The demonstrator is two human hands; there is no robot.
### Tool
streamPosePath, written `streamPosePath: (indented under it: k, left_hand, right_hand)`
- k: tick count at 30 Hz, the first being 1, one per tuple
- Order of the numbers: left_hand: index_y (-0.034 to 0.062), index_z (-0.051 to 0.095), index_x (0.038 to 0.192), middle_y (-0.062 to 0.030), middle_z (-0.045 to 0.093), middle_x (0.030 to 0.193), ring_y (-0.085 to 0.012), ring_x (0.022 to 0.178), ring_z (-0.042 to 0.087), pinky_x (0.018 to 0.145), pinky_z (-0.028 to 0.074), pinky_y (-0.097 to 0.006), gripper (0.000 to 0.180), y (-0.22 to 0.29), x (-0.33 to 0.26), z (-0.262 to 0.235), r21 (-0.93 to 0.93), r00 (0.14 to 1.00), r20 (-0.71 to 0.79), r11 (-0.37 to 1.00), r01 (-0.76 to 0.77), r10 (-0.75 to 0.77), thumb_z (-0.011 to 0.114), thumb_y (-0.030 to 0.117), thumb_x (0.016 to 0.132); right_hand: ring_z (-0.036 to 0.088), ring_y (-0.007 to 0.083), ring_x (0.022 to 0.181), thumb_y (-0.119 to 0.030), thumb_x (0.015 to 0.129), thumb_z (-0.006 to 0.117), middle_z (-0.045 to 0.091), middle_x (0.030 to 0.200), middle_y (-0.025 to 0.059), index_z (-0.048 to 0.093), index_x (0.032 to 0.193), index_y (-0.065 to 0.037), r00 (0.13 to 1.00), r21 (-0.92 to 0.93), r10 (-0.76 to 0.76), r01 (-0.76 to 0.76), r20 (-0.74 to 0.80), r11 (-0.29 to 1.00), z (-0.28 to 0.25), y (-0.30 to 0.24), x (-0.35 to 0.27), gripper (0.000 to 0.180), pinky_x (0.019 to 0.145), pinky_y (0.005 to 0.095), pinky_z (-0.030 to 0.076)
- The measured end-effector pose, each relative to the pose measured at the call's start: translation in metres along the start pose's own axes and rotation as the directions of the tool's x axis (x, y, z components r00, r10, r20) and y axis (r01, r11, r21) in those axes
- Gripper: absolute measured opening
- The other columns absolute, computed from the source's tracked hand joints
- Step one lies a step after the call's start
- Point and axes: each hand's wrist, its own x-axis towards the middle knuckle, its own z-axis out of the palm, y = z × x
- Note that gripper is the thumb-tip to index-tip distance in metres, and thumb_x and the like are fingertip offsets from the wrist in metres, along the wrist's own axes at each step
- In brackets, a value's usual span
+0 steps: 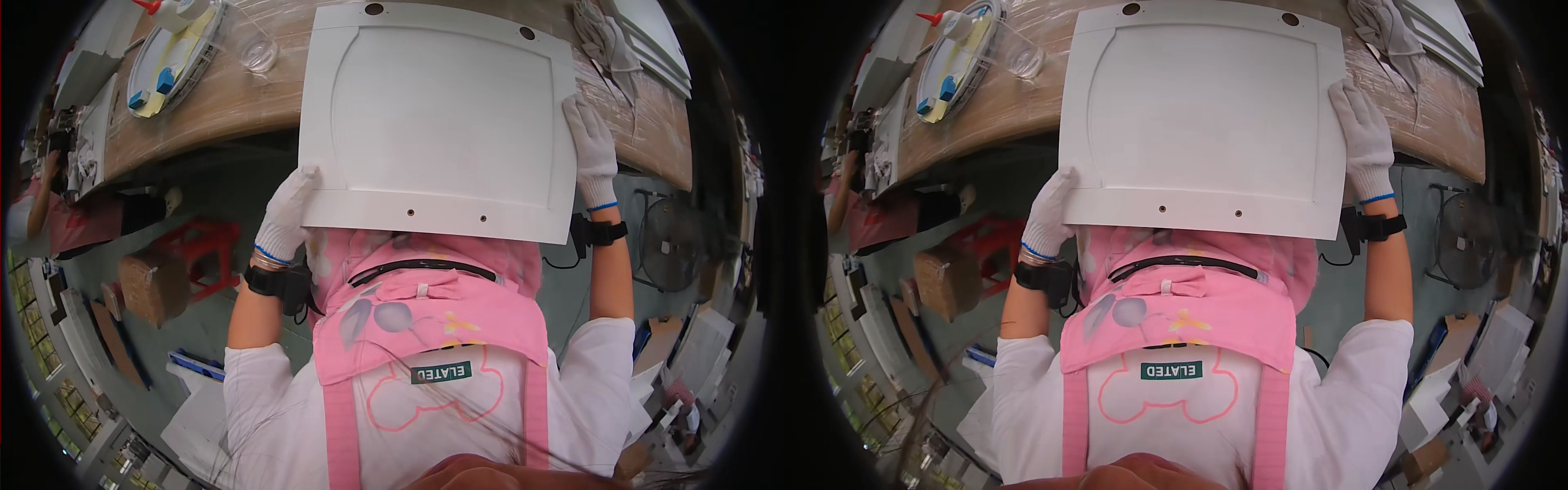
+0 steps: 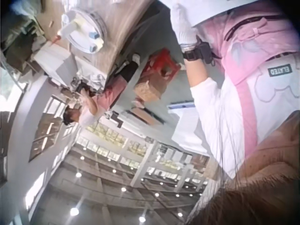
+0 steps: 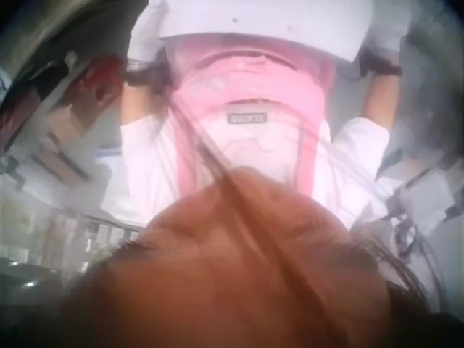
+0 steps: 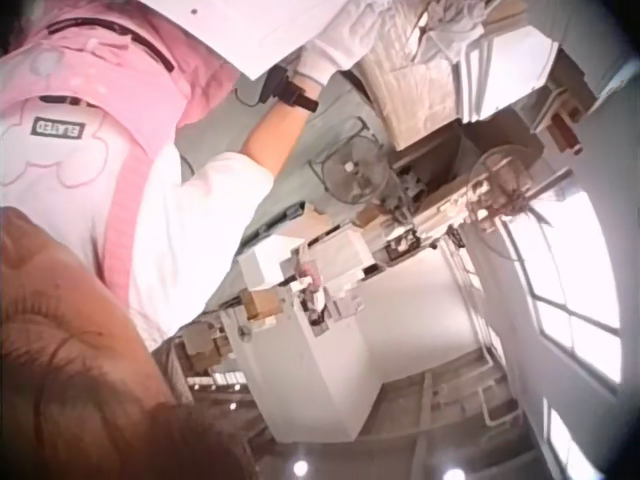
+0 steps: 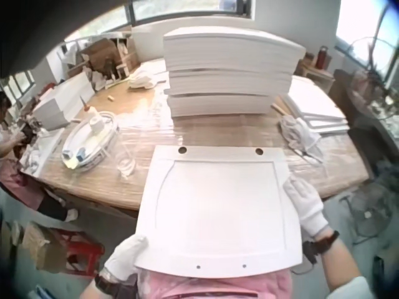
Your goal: Cleaning and finishing white wooden cabinet door panels at a workbench.
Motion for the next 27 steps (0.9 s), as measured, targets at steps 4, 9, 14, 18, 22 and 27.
streamPosePath:
  k: [4, 9, 14, 18, 22, 27]
  left_hand:
    - [0.0039, 0.055, 0.125, -0.0069, 0.065, 0.111, -0.0192, 0.098, 0.067, 0.079, 0.058, -0.033, 0.035, -0.002, 0.004, 0.002, 0.048, 1.0, -0.01, 0.999, -0.011, 0.011, 0.06, 0.025, 0.098]
    - [0.0045, 0.055, 0.125, -0.0064, 0.064, 0.111, -0.02, 0.097, 0.066, 0.081, 0.058, -0.036, 0.034, -0.011, 0.008, -0.01, 0.01, 1.0, 0.004, 1.0, -0.026, 0.026, 0.06, 0.025, 0.098]
    - [0.0042, 0.055, 0.124, -0.007, 0.063, 0.111, -0.0208, 0.099, 0.066, 0.082, 0.058, -0.036, 0.032, -0.013, 0.007, 0.002, 0.035, 0.994, -0.1, 0.999, -0.031, 0.034, 0.059, 0.023, 0.098]
    - [0.0042, 0.055, 0.123, -0.0071, 0.064, 0.111, -0.0208, 0.099, 0.066, 0.081, 0.058, -0.036, 0.031, -0.014, 0.007, -0.004, 0.012, 0.997, -0.018, 0.997, -0.072, 0.072, 0.059, 0.023, 0.098]
    - [0.0028, 0.054, 0.124, -0.0082, 0.064, 0.107, -0.0211, 0.095, 0.066, 0.081, 0.057, -0.036, 0.037, -0.02, 0.011, 0.001, 0.019, 0.992, -0.004, 0.992, -0.122, 0.122, 0.06, 0.028, 0.097]
    - [0.0042, 0.056, 0.124, -0.0067, 0.064, 0.112, -0.0208, 0.1, 0.066, 0.084, 0.058, -0.037, 0.029, -0.013, 0.012, -0.008, -0.074, 0.992, -0.032, 0.99, -0.122, 0.12, 0.058, 0.019, 0.098]
  right_hand:
    - [0.054, 0.0346, 0.121, -0.02, 0.085, 0.057, 0.055, 0.134, 0.0147, 0.053, 0.135, -0.01, 0.999, -0.034, 0.0, -0.001, -0.037, 0.999, 0.003, 0.004, -0.006, 0.052, 0.101, 0.0434, 0.045]
    - [0.053, 0.034, 0.12, -0.018, 0.085, 0.057, 0.052, 0.136, 0.0115, 0.051, 0.135, -0.013, 0.999, -0.077, 0.024, -0.026, -0.028, 0.997, 0.0, 0.001, -0.003, 0.051, 0.099, 0.0436, 0.045]
    - [0.054, 0.0327, 0.119, -0.016, 0.082, 0.058, 0.052, 0.136, 0.011, 0.051, 0.134, -0.012, 0.997, -0.051, 0.029, -0.033, -0.07, 0.998, -0.001, 0.004, -0.009, 0.052, 0.097, 0.0435, 0.045]
    - [0.054, 0.0328, 0.118, -0.015, 0.082, 0.058, 0.052, 0.136, 0.0115, 0.052, 0.134, -0.011, 0.996, -0.02, 0.029, -0.031, -0.087, 0.999, -0.003, -0.001, -0.001, 0.053, 0.096, 0.0435, 0.046]
    - [0.054, 0.0334, 0.118, -0.015, 0.082, 0.057, 0.053, 0.135, 0.0125, 0.053, 0.132, -0.01, 0.996, -0.059, 0.038, -0.042, -0.076, 0.997, -0.005, -0.001, -0.003, 0.05, 0.097, 0.0436, 0.046]
    - [0.054, 0.0336, 0.119, -0.013, 0.084, 0.056, 0.054, 0.136, 0.013, 0.054, 0.133, -0.009, 0.996, -0.033, 0.058, -0.06, -0.065, 0.998, -0.009, -0.007, 0.0, 0.05, 0.1, 0.0435, 0.044]
